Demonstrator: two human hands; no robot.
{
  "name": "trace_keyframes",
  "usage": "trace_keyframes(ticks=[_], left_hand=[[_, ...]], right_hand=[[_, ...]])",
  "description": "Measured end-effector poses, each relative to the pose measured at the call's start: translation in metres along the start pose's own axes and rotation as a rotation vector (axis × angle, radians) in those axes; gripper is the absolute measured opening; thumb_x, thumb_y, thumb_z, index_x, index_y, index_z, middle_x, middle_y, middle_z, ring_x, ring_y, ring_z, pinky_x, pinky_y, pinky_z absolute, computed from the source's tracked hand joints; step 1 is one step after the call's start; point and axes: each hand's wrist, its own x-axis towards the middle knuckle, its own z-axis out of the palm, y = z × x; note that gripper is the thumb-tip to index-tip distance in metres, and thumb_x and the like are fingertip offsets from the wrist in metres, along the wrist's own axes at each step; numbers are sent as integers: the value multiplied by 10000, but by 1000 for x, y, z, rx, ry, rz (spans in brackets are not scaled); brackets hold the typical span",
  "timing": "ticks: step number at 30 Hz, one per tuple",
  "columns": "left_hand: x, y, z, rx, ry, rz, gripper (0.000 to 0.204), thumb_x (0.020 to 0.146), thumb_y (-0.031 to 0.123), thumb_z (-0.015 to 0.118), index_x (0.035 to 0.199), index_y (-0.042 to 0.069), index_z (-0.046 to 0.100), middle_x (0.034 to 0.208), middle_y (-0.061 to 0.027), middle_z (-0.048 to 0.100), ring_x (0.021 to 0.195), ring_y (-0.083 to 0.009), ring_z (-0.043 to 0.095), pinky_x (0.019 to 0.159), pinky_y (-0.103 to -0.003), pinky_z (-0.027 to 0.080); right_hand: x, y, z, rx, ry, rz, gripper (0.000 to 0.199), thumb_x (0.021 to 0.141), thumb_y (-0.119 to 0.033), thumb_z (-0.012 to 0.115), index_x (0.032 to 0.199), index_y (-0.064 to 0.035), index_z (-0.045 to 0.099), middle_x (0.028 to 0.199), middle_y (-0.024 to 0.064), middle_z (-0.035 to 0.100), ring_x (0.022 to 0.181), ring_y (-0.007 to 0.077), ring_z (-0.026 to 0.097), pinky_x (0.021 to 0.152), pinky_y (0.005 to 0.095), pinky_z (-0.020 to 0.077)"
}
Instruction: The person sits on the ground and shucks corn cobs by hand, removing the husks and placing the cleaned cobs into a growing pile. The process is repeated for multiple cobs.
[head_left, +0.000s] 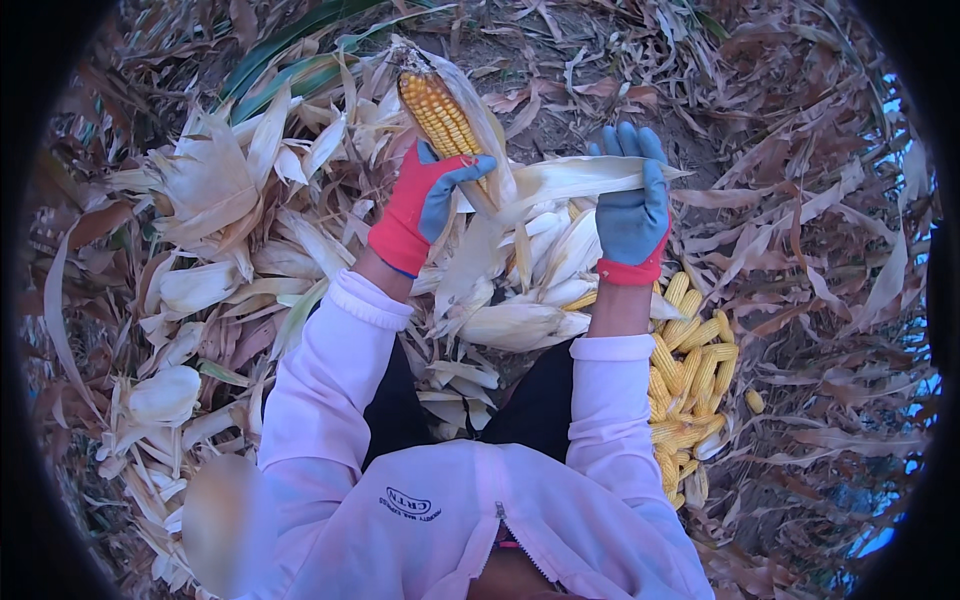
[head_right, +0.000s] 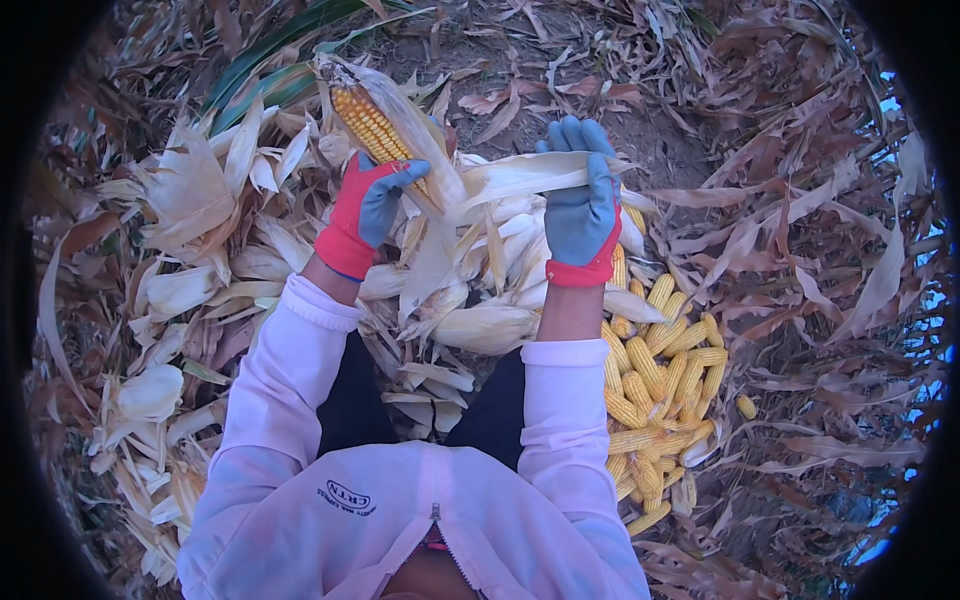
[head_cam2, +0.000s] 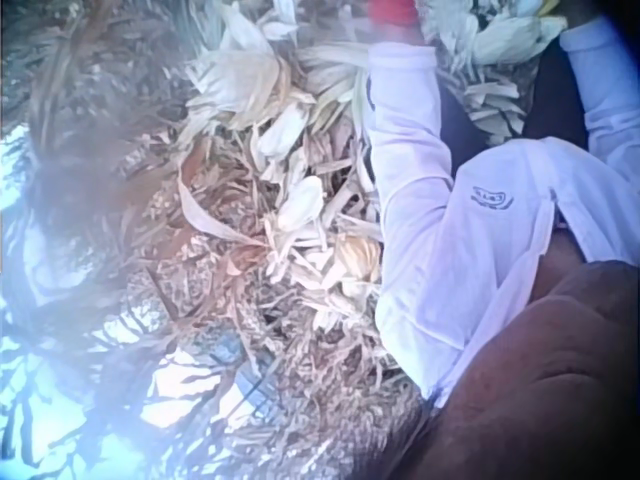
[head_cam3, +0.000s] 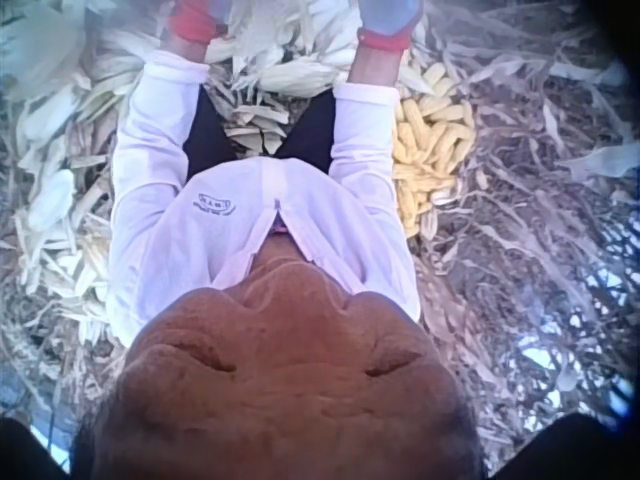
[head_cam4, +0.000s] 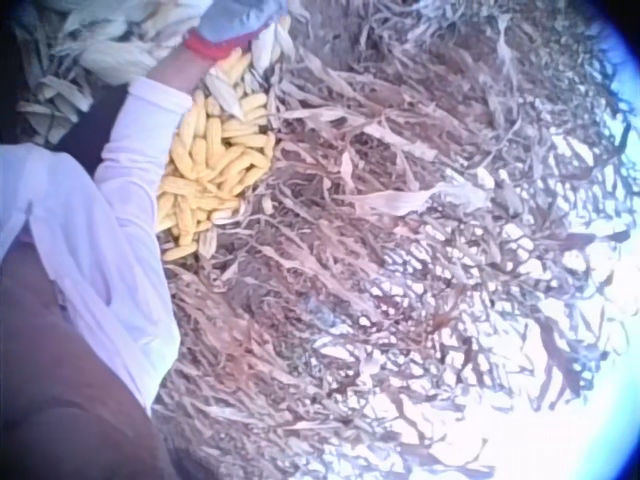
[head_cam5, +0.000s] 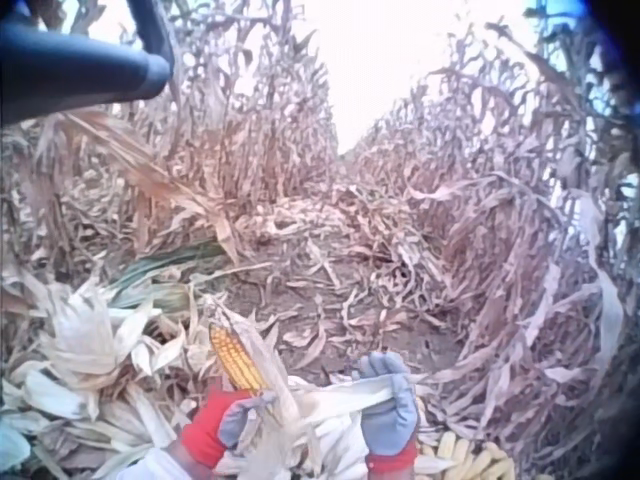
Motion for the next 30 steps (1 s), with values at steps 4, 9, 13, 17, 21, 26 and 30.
trace_keyframes(ticks=[4, 9, 13, 17, 21, 26, 30], left_hand=[[14, 15, -25, -294, 164, 72, 355, 776, 53, 630, 1122, 28, 555, 1097, -79, 597, 1040, -202, 565, 942, -346, 429], [34, 8, -59, -406, 442, 76, 214, 786, 102, 616, 995, 66, 591, 1021, -69, 593, 989, -232, 565, 922, -419, 452], [39, 9, -71, -516, 599, 29, 244, 759, 129, 639, 990, 75, 581, 1009, -78, 588, 980, -257, 565, 918, -451, 452], [37, 25, -82, -534, 589, 81, 286, 755, 132, 637, 1026, 74, 563, 1032, -101, 580, 999, -285, 557, 930, -475, 442], [34, 31, -81, -590, 560, 91, 319, 759, 159, 641, 1052, 74, 550, 1064, -118, 572, 1021, -303, 552, 932, -496, 441], [29, 32, -67, -715, 591, -22, 367, 761, 210, 649, 1090, 93, 535, 1084, -116, 567, 1039, -306, 549, 923, -522, 442], [32, 19, -69, -637, 549, -57, 383, 769, 231, 644, 1112, 110, 524, 1092, -101, 563, 1035, -302, 549, 921, -520, 445]], right_hand=[[5, -9, -48, -90, 327, 9, 386, 954, -237, 413, 1285, -43, 454, 1278, 144, 508, 1185, 304, 494, 1003, 449, 399], [2, 4, -37, -33, 510, 131, 376, 936, -303, 426, 1219, -70, 514, 1231, 130, 547, 1150, 284, 527, 967, 449, 445], [8, -20, -75, 111, 766, -14, 426, 928, -355, 438, 1167, -23, 555, 1197, 147, 580, 1156, 303, 528, 977, 467, 438], [2, -28, -77, -138, 698, 111, 411, 943, -336, 414, 1185, -27, 538, 1198, 150, 576, 1145, 285, 538, 978, 434, 437], [-9, -7, -41, -465, 317, 311, 357, 938, -239, 475, 1223, -27, 507, 1181, 141, 576, 1097, 255, 571, 955, 354, 438], [-28, 40, -17, -949, -217, 507, 588, 803, -296, 686, 1281, -31, 471, 1214, 161, 562, 1097, 258, 574, 925, 329, 446], [-47, 60, 18, -1260, -490, 371, 893, 675, -332, 787, 1386, -47, 329, 1323, 182, 467, 1190, 273, 499, 969, 353, 412]])
